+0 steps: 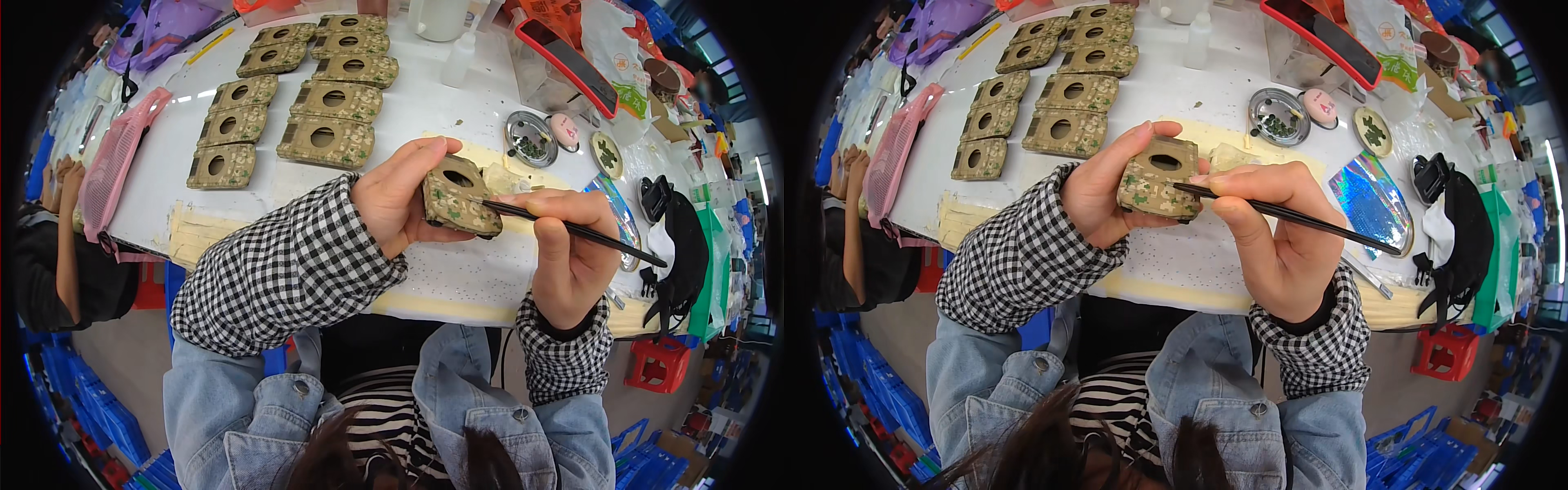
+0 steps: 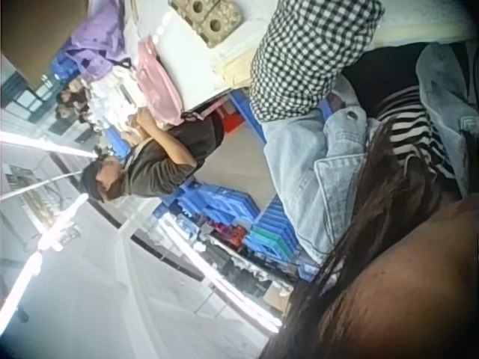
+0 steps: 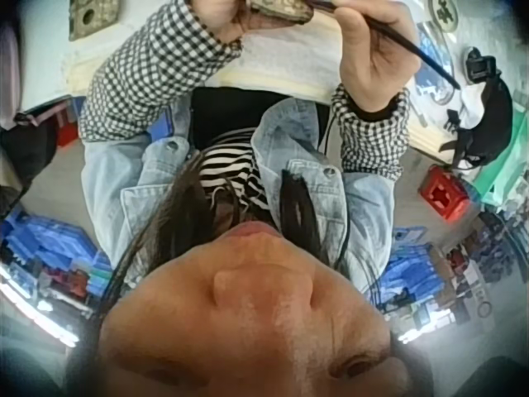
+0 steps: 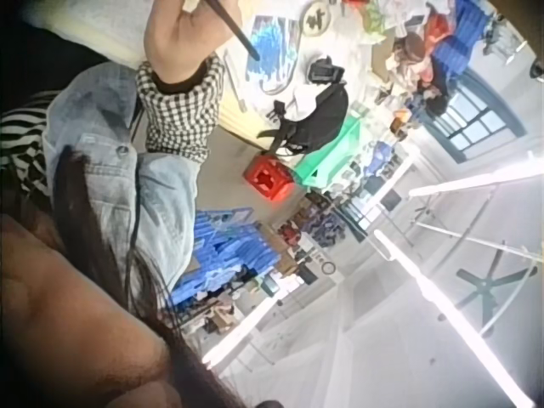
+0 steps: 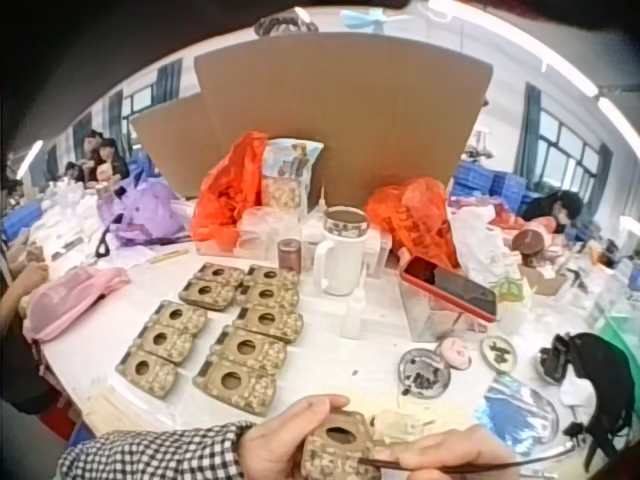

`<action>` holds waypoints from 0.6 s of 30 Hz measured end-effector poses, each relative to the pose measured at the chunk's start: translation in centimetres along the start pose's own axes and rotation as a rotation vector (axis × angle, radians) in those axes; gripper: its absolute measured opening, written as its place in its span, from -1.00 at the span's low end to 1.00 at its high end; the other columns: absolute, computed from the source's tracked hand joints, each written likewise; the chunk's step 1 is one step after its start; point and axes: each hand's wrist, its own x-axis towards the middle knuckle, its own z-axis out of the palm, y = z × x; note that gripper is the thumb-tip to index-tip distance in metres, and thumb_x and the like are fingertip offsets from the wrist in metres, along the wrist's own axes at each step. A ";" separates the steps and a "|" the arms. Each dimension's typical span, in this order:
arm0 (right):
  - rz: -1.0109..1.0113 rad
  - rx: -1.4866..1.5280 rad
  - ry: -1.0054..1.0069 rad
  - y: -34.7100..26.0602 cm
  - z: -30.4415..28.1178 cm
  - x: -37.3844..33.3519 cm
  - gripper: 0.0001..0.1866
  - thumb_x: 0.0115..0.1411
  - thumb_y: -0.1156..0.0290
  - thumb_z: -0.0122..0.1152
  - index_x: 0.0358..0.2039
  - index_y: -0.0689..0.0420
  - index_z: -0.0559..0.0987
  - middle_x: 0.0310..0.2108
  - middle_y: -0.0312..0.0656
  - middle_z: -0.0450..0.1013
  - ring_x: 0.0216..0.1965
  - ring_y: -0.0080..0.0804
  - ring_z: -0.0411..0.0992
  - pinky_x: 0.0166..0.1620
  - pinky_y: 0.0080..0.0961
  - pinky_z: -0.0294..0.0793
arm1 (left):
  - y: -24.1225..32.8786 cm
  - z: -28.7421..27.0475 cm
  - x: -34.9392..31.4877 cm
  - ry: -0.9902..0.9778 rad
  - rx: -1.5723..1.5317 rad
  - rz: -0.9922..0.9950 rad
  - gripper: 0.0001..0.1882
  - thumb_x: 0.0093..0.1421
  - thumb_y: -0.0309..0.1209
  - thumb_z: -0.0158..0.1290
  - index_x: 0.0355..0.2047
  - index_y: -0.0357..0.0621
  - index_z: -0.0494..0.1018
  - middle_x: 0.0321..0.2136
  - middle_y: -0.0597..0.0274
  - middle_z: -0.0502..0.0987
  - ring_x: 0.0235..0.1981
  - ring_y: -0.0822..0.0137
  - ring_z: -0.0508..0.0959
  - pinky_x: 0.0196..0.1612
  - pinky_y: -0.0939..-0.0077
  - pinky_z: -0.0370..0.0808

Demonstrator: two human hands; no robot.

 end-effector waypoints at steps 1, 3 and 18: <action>-0.004 0.001 -0.003 -0.1 0.0 0.1 -0.89 0.10 0.54 0.16 -0.36 0.29 0.47 -0.35 -0.15 0.44 -0.26 -0.43 0.42 -0.15 -0.56 0.37 | 0.0 0.0 0.0 0.002 0.002 0.000 -0.66 0.30 -0.10 -0.32 -0.03 0.04 0.21 -0.13 0.02 0.44 -0.24 0.25 0.56 -0.34 0.44 0.62; -0.009 0.010 -0.005 -0.1 0.1 0.1 -0.89 0.11 0.54 0.15 -0.35 0.29 0.46 -0.36 -0.15 0.45 -0.26 -0.43 0.42 -0.15 -0.56 0.37 | 0.0 0.0 0.0 0.007 0.006 0.000 -0.66 0.30 -0.10 -0.32 -0.03 0.04 0.21 -0.13 0.02 0.43 -0.24 0.25 0.56 -0.34 0.43 0.62; 0.015 -0.016 0.007 0.0 0.0 0.0 -0.88 0.12 0.52 0.15 -0.34 0.29 0.46 -0.36 -0.16 0.41 -0.27 -0.46 0.41 -0.17 -0.59 0.37 | 0.1 0.0 0.0 -0.003 0.006 -0.003 -0.65 0.30 -0.10 -0.32 -0.04 0.02 0.20 -0.14 0.02 0.44 -0.27 0.24 0.57 -0.37 0.45 0.62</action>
